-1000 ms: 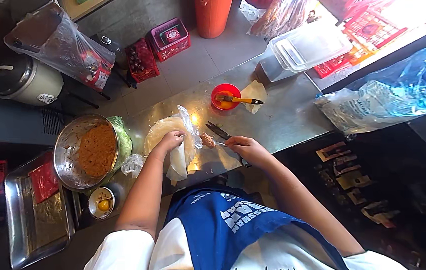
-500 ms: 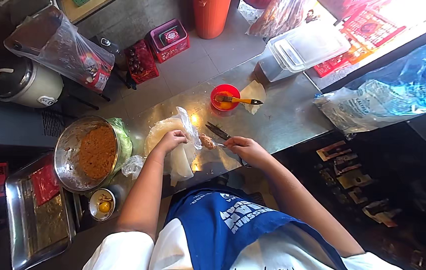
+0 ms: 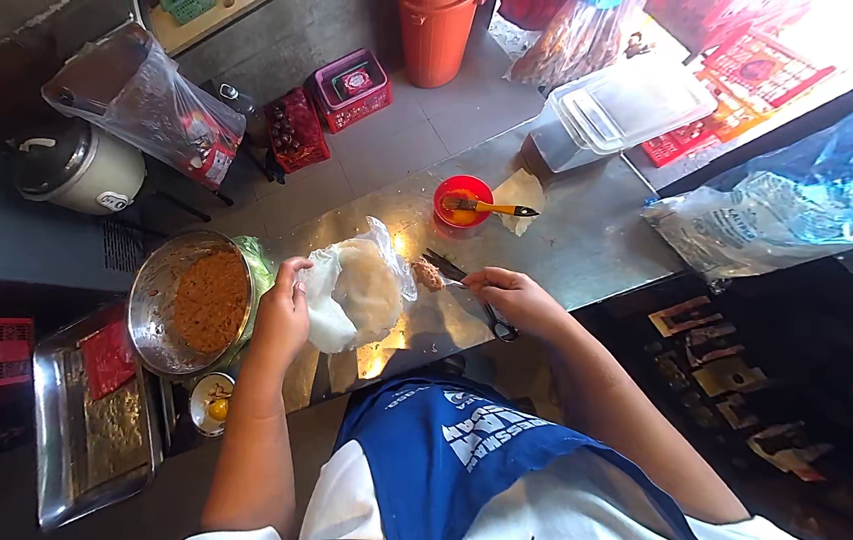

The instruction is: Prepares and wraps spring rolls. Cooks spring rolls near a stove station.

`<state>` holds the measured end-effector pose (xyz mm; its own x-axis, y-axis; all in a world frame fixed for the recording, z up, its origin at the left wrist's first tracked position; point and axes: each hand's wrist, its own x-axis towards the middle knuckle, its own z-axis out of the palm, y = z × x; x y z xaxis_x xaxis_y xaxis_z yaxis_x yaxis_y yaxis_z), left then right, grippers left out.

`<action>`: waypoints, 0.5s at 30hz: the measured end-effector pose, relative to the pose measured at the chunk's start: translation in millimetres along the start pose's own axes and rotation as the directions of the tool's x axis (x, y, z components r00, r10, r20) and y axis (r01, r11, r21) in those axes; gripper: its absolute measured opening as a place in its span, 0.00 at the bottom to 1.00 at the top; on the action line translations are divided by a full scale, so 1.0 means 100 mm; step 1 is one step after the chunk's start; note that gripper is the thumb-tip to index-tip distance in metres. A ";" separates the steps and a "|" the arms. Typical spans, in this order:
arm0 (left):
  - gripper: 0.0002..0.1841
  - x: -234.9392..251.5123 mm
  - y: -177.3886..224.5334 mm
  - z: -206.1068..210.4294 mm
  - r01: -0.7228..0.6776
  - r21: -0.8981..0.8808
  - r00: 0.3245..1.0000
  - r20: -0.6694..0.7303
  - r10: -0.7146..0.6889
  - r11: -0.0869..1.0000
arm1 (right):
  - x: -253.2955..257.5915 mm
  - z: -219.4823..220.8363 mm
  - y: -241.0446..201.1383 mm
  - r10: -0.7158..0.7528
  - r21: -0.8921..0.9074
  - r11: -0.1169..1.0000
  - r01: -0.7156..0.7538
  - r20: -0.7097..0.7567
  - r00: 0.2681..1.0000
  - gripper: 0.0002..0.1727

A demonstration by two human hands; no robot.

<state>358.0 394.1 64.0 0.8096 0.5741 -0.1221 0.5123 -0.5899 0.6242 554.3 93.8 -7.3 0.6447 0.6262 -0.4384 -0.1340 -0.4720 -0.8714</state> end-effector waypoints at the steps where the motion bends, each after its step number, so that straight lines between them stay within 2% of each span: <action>1: 0.18 -0.01 -0.02 0.01 -0.062 -0.031 0.998 -0.015 0.061 0.998 | 0.01 0.01 -0.02 -0.005 -0.007 1.000 0.005 0.001 1.000 0.12; 4: 0.20 -0.01 -0.01 0.10 -0.217 -0.094 0.975 -0.074 0.210 0.972 | 0.03 0.04 -0.11 -0.012 -0.020 1.000 0.013 0.009 1.000 0.12; 6: 0.20 -0.04 0.03 0.19 -0.263 -0.174 0.960 -0.141 0.240 0.949 | 0.02 0.07 -0.16 -0.019 -0.017 1.000 0.020 0.008 1.000 0.12; 8: 0.19 -0.06 0.00 0.28 -0.266 -0.298 0.956 -0.204 0.211 0.917 | 0.02 0.10 -0.21 -0.032 -0.023 0.999 0.032 0.004 0.999 0.12; 10: 0.18 -0.03 -0.18 0.39 -0.174 -0.456 0.974 -0.209 0.085 0.873 | 0.01 0.14 -0.27 -0.032 -0.031 0.999 0.032 0.003 0.999 0.12; 12: 0.19 0.06 -0.50 0.57 0.001 -0.597 0.993 -0.093 -0.071 0.802 | 0.03 0.22 -0.33 -0.023 -0.049 0.999 0.024 0.019 1.000 0.12; 15: 0.33 0.19 -1.04 0.88 0.230 -0.631 0.973 0.146 -0.177 0.741 | 0.11 0.39 -0.40 -0.004 -0.135 0.991 0.015 0.079 0.997 0.12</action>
<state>345.9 416.3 -71.3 0.7390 0.5804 -0.3420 0.3851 0.0526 0.9214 537.2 143.7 14.0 0.5837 0.6755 -0.4506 -0.0212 -0.5420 -0.8401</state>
